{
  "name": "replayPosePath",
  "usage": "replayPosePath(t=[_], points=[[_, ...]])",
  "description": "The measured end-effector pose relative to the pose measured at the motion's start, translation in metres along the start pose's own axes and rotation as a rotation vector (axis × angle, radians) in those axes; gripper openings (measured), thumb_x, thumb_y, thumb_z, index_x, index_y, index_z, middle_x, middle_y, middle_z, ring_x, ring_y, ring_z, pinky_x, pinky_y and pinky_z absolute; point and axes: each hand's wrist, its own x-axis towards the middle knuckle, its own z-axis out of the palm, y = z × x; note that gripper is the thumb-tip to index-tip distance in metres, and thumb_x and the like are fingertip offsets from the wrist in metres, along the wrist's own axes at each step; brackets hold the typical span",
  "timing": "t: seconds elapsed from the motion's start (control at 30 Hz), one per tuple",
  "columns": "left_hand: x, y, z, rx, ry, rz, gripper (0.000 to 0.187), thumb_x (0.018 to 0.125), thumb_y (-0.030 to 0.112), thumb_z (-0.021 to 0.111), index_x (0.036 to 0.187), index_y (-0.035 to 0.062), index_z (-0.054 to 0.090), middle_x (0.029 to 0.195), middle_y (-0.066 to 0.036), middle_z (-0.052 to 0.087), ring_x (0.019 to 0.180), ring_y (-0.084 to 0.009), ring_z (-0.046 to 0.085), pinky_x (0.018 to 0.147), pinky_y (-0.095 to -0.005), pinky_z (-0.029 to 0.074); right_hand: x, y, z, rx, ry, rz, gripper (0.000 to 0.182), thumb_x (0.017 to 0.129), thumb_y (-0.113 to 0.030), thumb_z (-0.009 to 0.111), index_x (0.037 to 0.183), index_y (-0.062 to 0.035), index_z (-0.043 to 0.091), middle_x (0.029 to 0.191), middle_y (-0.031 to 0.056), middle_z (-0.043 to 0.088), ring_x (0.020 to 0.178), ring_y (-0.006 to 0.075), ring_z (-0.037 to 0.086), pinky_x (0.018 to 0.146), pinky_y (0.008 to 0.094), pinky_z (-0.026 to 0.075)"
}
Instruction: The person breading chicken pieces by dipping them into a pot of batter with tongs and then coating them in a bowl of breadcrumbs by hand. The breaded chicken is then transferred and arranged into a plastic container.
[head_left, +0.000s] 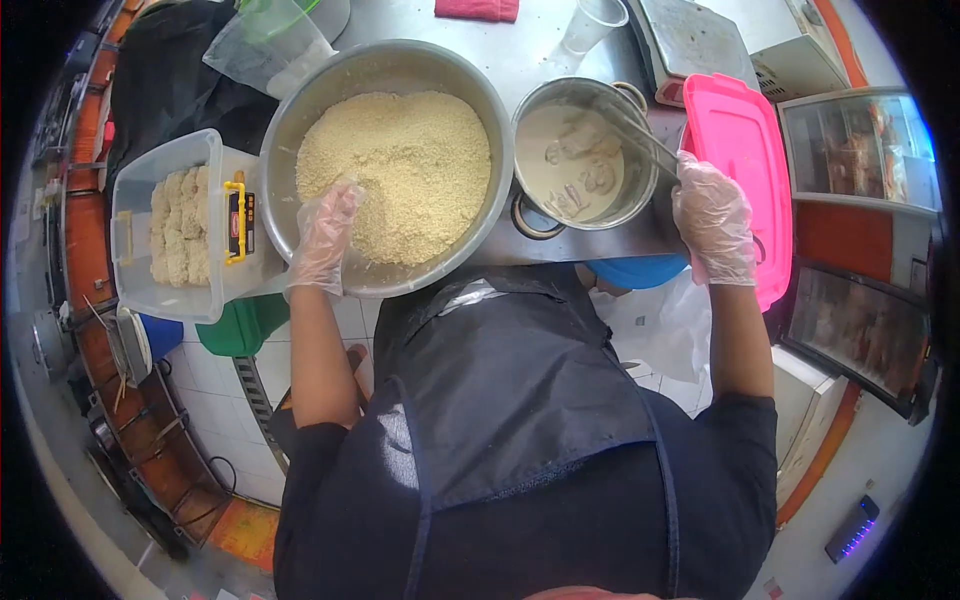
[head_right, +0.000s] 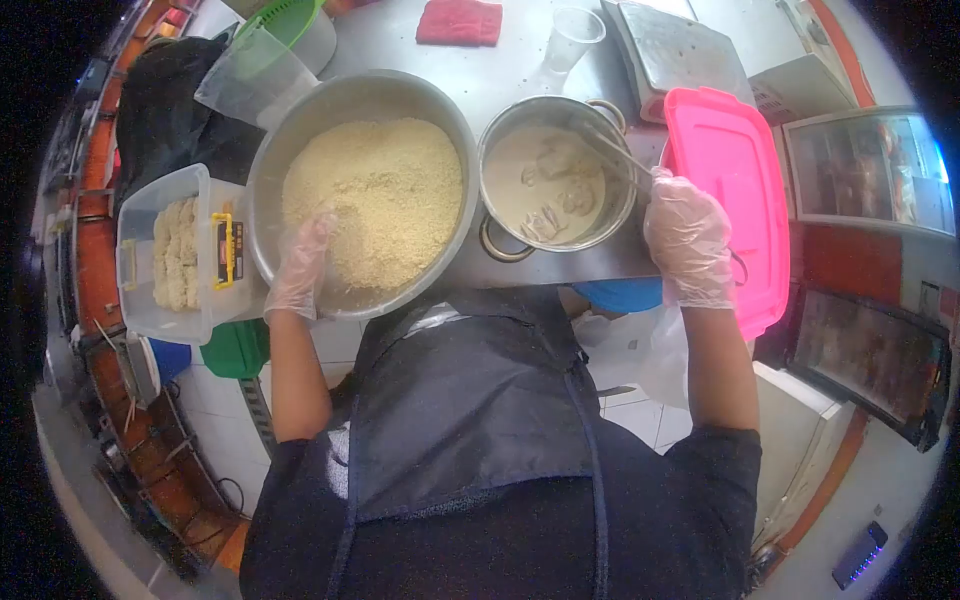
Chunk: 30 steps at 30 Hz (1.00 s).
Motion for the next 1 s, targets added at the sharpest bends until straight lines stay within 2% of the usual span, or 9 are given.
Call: replayPosePath(t=[0.13, 0.23, 0.27, 0.37, 0.47, 0.57, 0.73, 0.83, 1.0], points=[[0.0, 0.001, -0.004, -0.048, -0.081, -0.045, 0.057, 0.104, 0.051, 0.056, 0.132, 0.0024, 0.066, 0.121, -0.016, 0.07, 0.116, -0.0293, 0.064, 0.103, -0.04, 0.046, 0.01, -0.031, -0.02, -0.039, -0.125, -0.055, 0.009, 0.095, -0.01, 0.058, 0.098, -0.009, 0.067, 0.08, 0.0124, 0.067, 0.073, 0.0315, 0.071, 0.064, 0.0427, 0.057], [-0.001, -0.002, -0.002, -0.014, -0.072, -0.017, 0.057, 0.104, 0.051, 0.055, 0.132, 0.0026, 0.066, 0.122, -0.015, 0.07, 0.116, -0.0277, 0.064, 0.103, -0.0397, 0.046, 0.01, -0.053, -0.004, -0.323, -0.173, -0.142, 0.008, 0.095, -0.011, 0.059, 0.096, -0.0123, 0.067, 0.079, 0.0033, 0.067, 0.074, 0.0195, 0.073, 0.063, 0.0347, 0.058], [-0.002, -0.001, -0.001, 0.023, -0.05, -0.003, 0.057, 0.105, 0.051, 0.055, 0.132, 0.003, 0.065, 0.122, -0.015, 0.069, 0.116, -0.0276, 0.064, 0.102, -0.0398, 0.046, 0.008, -0.052, 0.006, -0.322, -0.176, -0.139, 0.008, 0.095, -0.011, 0.059, 0.096, -0.0123, 0.067, 0.079, 0.0033, 0.067, 0.074, 0.0195, 0.073, 0.063, 0.0347, 0.058], [-0.002, 0.001, -0.002, -0.001, -0.087, -0.034, 0.055, 0.105, 0.051, 0.054, 0.134, 0.0048, 0.064, 0.126, -0.016, 0.068, 0.119, -0.0294, 0.063, 0.104, -0.0403, 0.045, 0.01, -0.041, 0.035, -0.352, -0.21, -0.086, 0.01, 0.096, -0.012, 0.058, 0.098, -0.0102, 0.068, 0.081, 0.0062, 0.069, 0.072, 0.0231, 0.073, 0.062, 0.0371, 0.058], [-0.001, 0.0, -0.001, 0.022, -0.089, 0.018, 0.053, 0.106, 0.05, 0.053, 0.134, 0.006, 0.065, 0.127, -0.016, 0.068, 0.121, -0.031, 0.063, 0.105, -0.0413, 0.045, 0.012, -0.026, 0.033, -0.143, -0.165, -0.092, 0.012, 0.097, -0.012, 0.056, 0.099, -0.0082, 0.068, 0.083, 0.0103, 0.07, 0.071, 0.0268, 0.073, 0.062, 0.0414, 0.058], [-0.003, 0.002, 0.0, 0.068, -0.054, 0.01, 0.05, 0.106, 0.048, 0.053, 0.13, 0.0053, 0.067, 0.124, -0.017, 0.069, 0.118, -0.0335, 0.065, 0.103, -0.0424, 0.046, 0.008, -0.018, 0.011, -0.035, -0.259, -0.01, 0.018, 0.099, -0.01, 0.053, 0.106, -0.0056, 0.069, 0.083, 0.0142, 0.07, 0.076, 0.0309, 0.073, 0.067, 0.0435, 0.058], [-0.002, 0.005, -0.003, 0.122, -0.069, 0.056, 0.048, 0.106, 0.045, 0.055, 0.129, 0.0051, 0.067, 0.124, -0.02, 0.07, 0.118, -0.0365, 0.065, 0.102, -0.0439, 0.048, -0.005, -0.001, -0.008, 0.378, -0.227, 0.124, 0.038, 0.093, -0.011, 0.06, 0.13, -0.0037, 0.067, 0.097, 0.0217, 0.073, 0.095, 0.0384, 0.071, 0.085, 0.048, 0.055], [-0.001, 0.003, -0.002, 0.074, -0.075, 0.005, 0.047, 0.106, 0.044, 0.055, 0.131, 0.0056, 0.066, 0.125, -0.021, 0.069, 0.119, -0.0368, 0.065, 0.103, -0.0442, 0.048, -0.011, 0.0, -0.018, 0.547, -0.282, 0.216, 0.04, 0.09, -0.011, 0.065, 0.13, -0.0042, 0.068, 0.105, 0.0226, 0.073, 0.097, 0.0406, 0.07, 0.088, 0.05, 0.054], [0.008, -0.007, -0.001, 0.039, -0.097, -0.035, 0.049, 0.105, 0.045, 0.056, 0.132, 0.006, 0.065, 0.127, -0.02, 0.069, 0.121, -0.0364, 0.064, 0.104, -0.0434, 0.047, -0.021, 0.0, -0.015, 0.404, -0.199, 0.203, 0.036, 0.091, -0.012, 0.067, 0.126, -0.004, 0.07, 0.102, 0.0208, 0.074, 0.096, 0.0385, 0.072, 0.086, 0.0466, 0.055]])
